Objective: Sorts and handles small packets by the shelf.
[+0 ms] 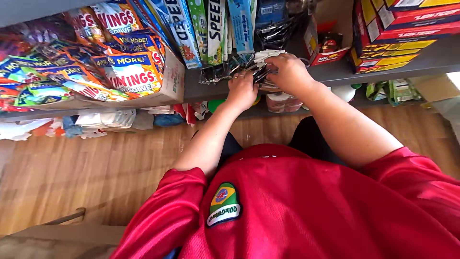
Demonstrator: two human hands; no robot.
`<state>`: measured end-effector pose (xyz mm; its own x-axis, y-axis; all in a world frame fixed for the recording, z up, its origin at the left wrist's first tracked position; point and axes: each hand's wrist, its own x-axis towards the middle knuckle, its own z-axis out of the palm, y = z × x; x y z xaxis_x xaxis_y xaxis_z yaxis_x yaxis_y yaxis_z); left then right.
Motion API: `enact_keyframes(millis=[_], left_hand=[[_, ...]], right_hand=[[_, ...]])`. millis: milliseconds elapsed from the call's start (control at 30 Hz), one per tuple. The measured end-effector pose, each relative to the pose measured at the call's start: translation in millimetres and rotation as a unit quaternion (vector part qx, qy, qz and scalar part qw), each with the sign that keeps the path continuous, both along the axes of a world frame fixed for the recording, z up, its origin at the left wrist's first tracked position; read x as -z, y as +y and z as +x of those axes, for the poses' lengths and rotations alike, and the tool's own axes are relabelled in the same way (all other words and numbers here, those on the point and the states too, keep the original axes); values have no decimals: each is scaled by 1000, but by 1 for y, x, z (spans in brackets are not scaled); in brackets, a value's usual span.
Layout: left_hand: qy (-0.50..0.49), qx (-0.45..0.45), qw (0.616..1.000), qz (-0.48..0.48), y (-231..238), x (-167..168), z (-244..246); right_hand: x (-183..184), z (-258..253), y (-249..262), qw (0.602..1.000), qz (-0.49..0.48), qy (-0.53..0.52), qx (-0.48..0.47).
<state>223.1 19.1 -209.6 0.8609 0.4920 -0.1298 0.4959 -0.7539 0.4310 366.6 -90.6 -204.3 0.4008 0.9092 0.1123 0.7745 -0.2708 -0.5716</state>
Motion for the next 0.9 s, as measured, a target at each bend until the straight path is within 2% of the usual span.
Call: enact_keyframes(millis=[133,333,467,600,700,767,900], left_hand=[[-25,-17,999,21,5,5,-6],[-125,-36,991,-38,14,10,-18],[-164,-35,985,-42,10,11,-16],[-186,-27,982,-18,6,9,-14],[-207,15,978,32,9,6,-11],[-200,47,977,61,11,3,-9],[-122,74,987,77,10,-3,-1]], right_hand=[[2,-1,0,1000,-4,-1,0],[9,-3,4,1000,11,7,-7],[9,-8,6,1000,24,-1,-19],[11,-9,8,998,49,-17,-20],[11,-9,10,998,47,-27,-13],[10,-9,11,999,27,-37,-10],[9,-14,10,999,8,-52,-5]])
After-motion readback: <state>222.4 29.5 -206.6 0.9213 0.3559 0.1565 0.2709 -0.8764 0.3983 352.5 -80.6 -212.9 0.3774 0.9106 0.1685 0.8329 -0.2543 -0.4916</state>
